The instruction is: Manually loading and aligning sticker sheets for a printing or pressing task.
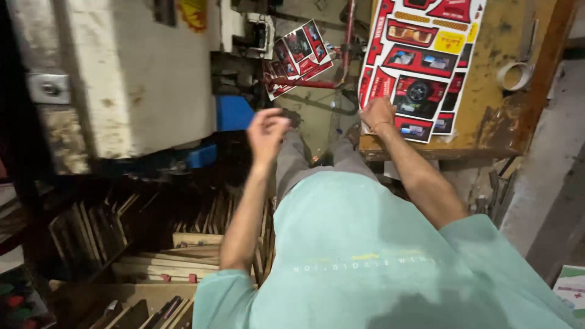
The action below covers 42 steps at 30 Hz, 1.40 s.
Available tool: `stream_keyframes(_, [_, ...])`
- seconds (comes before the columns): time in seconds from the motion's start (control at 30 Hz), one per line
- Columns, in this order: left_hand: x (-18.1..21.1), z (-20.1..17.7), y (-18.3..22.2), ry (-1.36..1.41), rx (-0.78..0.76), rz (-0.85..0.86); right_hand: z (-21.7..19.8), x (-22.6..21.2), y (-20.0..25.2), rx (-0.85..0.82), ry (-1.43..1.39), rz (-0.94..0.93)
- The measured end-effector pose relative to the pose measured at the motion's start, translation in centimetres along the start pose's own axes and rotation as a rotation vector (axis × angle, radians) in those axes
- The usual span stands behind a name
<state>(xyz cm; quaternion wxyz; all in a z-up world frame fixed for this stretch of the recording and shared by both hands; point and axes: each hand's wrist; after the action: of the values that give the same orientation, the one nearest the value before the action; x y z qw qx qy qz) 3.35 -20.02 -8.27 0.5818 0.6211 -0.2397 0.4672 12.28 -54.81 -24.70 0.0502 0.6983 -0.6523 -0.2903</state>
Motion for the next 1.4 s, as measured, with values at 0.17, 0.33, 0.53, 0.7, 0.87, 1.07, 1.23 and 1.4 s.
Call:
stream_keyframes(0.17, [-20.4, 13.7, -5.7, -0.259, -0.387, -0.009, -1.7, 2.5, 0.8, 0.02, -0.262, -0.09])
stream_keyframes(0.33, [-23.1, 24.3, -5.9, -0.401, -0.399, 0.071, -2.7, 11.5, 1.4, -0.107, -0.602, -0.162])
stream_keyframes(0.53, [-14.3, 27.9, -3.7, -0.234, -0.043, -0.247, -4.4, 21.6, 7.8, 0.153, -0.635, 0.084])
stream_keyframes(0.7, [-6.9, 26.1, -2.2, -0.135, -0.268, 0.078, -3.7, 19.2, 8.3, -0.166, -1.764, -0.025])
stream_keyframes(0.87, [2.7, 16.0, -0.7, -0.005, -0.185, 0.346, -13.2, 2.7, 7.6, -0.358, -1.875, -0.261])
stream_keyframes(1.07, [6.8, -0.3, -1.8, 0.191, 0.149, 0.329, -17.4, -12.5, 3.8, -0.353, -1.754, -0.321])
stream_keyframes(1.23, [2.7, -12.3, -9.2, 0.228, 0.372, 0.136, -11.3, -24.4, -1.8, -0.238, -1.575, -0.246])
stream_keyframes(1.4, [-1.1, -18.2, -19.0, -0.118, 0.689, -0.142, 2.2, -26.1, -12.7, 0.199, -1.086, -0.067])
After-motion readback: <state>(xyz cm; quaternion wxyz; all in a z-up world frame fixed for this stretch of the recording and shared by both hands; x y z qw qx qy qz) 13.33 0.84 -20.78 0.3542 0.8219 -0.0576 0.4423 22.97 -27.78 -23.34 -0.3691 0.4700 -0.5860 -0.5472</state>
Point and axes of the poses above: each hand's wrist, its own y-axis away from the middle knuckle, its own z-axis out of the palm, x = y × z, and after that the axes turned 12 degrees about -z, right-handed
